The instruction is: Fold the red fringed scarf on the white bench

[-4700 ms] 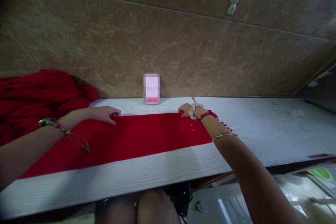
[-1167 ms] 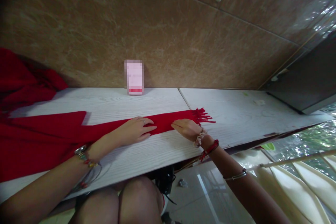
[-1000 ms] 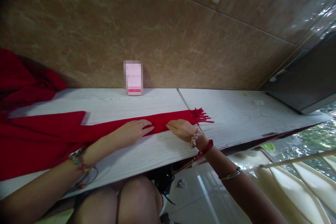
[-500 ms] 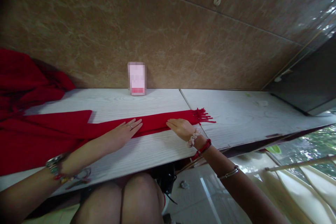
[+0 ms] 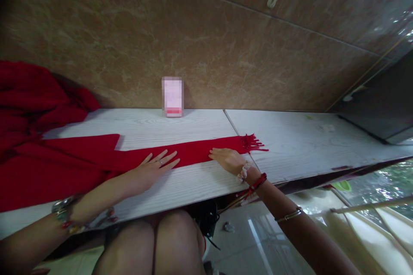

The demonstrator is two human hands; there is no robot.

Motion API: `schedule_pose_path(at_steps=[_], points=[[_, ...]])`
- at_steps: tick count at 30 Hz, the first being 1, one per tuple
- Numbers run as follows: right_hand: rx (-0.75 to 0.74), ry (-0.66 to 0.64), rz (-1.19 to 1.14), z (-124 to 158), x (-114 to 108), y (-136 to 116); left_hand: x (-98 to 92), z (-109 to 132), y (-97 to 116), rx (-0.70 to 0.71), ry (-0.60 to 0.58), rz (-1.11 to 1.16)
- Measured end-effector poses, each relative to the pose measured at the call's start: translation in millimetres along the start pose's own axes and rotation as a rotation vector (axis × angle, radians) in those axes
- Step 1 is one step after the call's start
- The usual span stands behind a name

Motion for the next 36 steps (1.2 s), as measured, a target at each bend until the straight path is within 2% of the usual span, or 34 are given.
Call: schedule_pose_path(at_steps=[4,9,11,13,16,18,20,25,28,30,33,36], points=[[-0.023,-0.006,-0.008,2,-3,-3,0.8,5,0,-0.037,-0.085,0.027],[0.143,0.017,-0.050,-22,-11,-5,-14.4,-2,6,0.019,-0.097,0.077],[0.253,-0.036,-0.047,-38,-5,-8,-26.1,-13,6,0.014,0.004,0.079],[0.334,-0.122,-0.043,-51,8,-13,-36.5,-22,4,-0.033,0.160,0.061],[0.364,-0.233,-0.043,-56,26,-17,-33.6,-25,4,-0.073,0.283,0.013],[0.369,-0.253,-0.026,-46,32,-9,-27.7,-24,3,-0.074,0.302,-0.001],[0.394,-0.241,0.010,-27,35,10,-24.4,-22,1,-0.086,0.293,0.000],[0.526,-0.173,0.138,40,34,86,-22.9,-24,0,-0.094,0.250,0.005],[0.656,-0.192,0.211,82,33,134,-21.3,-26,0,-0.090,0.267,0.006],[0.736,-0.214,0.239,102,31,157,-19.4,-27,-1,-0.080,0.272,0.004],[0.783,-0.177,0.262,106,22,163,-21.3,-30,2,-0.073,0.267,-0.002],[0.748,-0.085,0.259,78,9,135,-32.8,-43,13,-0.071,0.286,0.021]])
Point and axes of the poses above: each hand's wrist, its own z-axis away from the middle knuckle, its own x-axis out of the palm, y = z × x, the point moved 10 cm from there along -z, towards the middle knuckle, and after that the axes turned 6 degrees about z, right-handed, at the moved point
